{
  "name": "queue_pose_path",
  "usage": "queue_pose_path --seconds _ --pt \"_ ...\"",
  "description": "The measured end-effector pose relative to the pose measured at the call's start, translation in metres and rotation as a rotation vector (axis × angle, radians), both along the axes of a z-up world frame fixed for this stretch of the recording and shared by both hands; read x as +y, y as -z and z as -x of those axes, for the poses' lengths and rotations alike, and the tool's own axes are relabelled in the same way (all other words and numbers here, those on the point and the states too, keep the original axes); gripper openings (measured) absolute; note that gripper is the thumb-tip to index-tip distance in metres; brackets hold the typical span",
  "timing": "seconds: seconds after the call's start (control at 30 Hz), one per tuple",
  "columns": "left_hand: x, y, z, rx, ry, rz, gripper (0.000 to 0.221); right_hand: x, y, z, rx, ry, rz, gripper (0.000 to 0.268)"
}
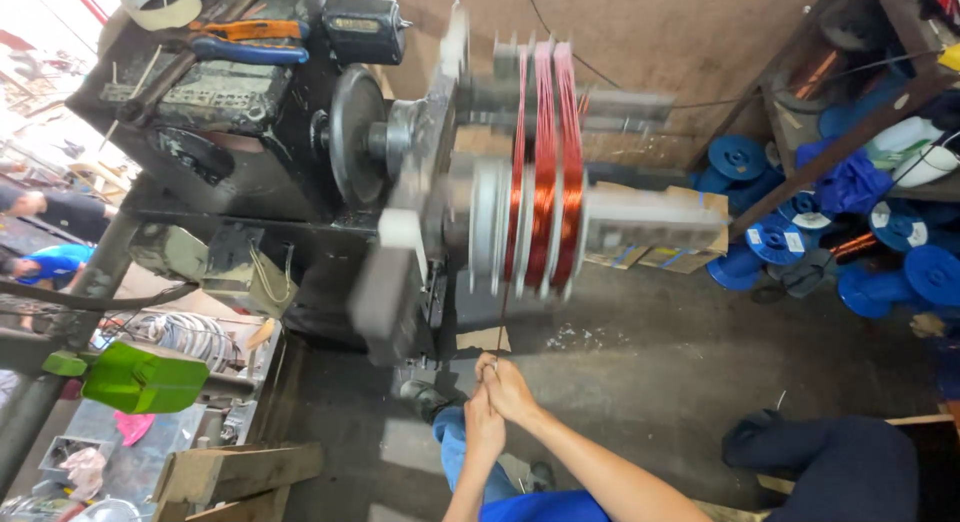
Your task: Guiding copper wire onto a rotating machine to create electrical coils using a cardboard guide
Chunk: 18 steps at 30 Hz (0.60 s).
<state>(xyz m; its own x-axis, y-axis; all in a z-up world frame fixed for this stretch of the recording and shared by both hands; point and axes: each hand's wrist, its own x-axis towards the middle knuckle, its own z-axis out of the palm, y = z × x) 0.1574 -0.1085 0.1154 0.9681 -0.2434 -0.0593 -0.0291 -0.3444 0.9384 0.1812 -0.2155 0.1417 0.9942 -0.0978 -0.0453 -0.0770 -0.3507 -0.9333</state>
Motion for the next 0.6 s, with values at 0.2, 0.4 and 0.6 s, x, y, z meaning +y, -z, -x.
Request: queue_pose_path --seconds 0.2,0.4,0.6 --pt "0.000 -0.024 -0.008 -0.131 0.039 0.009 0.041 0.002 -0.044 -0.001 -0.009 0.016 -0.095 0.022" --pt "-0.013 0.012 -0.014 -0.035 0.019 0.022 0.034 -0.011 0.006 -0.012 -0.009 0.041 -0.015 0.021" --pt "-0.003 -0.003 0.004 -0.028 -0.007 0.017 0.035 -0.002 -0.003 0.004 -0.008 0.008 0.011 0.022"
